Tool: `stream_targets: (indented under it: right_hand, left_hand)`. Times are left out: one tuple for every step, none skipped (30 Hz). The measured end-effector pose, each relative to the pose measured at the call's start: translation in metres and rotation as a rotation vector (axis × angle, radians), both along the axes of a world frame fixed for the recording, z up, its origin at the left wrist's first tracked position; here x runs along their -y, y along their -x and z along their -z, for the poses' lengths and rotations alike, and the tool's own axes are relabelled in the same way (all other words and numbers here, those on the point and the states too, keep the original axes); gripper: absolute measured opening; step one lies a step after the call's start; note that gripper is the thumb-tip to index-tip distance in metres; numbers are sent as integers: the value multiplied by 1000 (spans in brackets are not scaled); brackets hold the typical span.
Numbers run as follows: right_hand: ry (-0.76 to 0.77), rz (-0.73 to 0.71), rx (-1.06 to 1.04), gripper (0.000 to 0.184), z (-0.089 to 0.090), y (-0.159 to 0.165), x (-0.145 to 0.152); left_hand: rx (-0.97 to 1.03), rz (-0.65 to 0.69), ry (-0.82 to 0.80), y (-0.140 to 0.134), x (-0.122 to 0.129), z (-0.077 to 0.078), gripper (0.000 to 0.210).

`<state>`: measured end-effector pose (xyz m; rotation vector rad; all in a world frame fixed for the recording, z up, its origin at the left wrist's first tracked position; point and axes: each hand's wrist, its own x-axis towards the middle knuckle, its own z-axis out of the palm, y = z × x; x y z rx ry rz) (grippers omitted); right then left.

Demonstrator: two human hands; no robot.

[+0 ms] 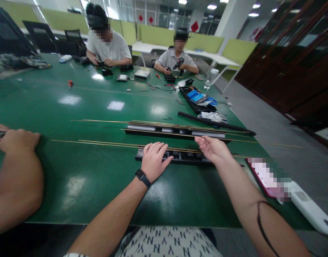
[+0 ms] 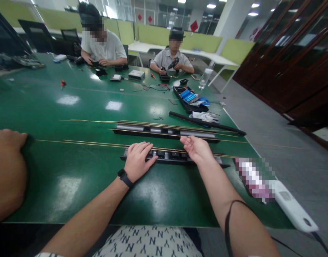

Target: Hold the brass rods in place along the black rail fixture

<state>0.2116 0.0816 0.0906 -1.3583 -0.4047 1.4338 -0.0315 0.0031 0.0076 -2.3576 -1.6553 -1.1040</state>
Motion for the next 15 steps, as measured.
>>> stream_targets:
  right_hand:
    - [19, -11, -14, 25, 1, 4, -3]
    - [34, -21, -27, 25, 2, 6, -5]
    - [44, -32, -39, 24, 2, 9, -9]
    - [52, -42, -50, 24, 3, 11, -12]
    - [58, -54, -60, 24, 3, 12, -15]
    - [65, -69, -68, 24, 4, 13, -19]
    - [71, -84, -76, 24, 5, 14, -23]
    - [73, -92, -79, 23, 6, 15, -27]
    - [73, -99, -81, 23, 8, 16, -30]
    - [73, -106, -82, 23, 10, 16, -33]
    - [69, -112, -83, 23, 12, 17, -36]
    - [64, -121, -85, 22, 14, 17, -39]
    - [55, -131, -89, 21, 16, 18, -41]
    - [41, -140, -94, 20, 18, 18, -43]
    - [15, -150, -102, 20, 20, 18, -45]
  left_hand:
    - [-1, 1, -2, 0, 0, 0, 42]
    - [-1, 1, -5, 0, 0, 0, 41]
    - [-2, 2, -6, 0, 0, 0, 41]
    - [-2, 3, -9, 0, 0, 0, 41]
    - [-2, 3, -10, 0, 0, -1, 42]
    - [-1, 3, -12, 0, 0, -1, 42]
    - [1, 2, -12, 0, 0, -1, 42]
    - [1, 1, -11, 0, 0, 0, 42]
    - [0, 0, -10, 0, 1, 0, 42]
    - [-1, -1, -9, 0, 1, 0, 42]
    - [-3, -1, -8, 0, 1, 0, 42]
    - [-5, 1, -7, 0, 1, 0, 42]
    - [-5, 3, -6, 0, 1, 0, 41]
    - [-5, 6, -5, 0, 1, 0, 41]
    - [-3, 6, -3, 0, 1, 0, 41]
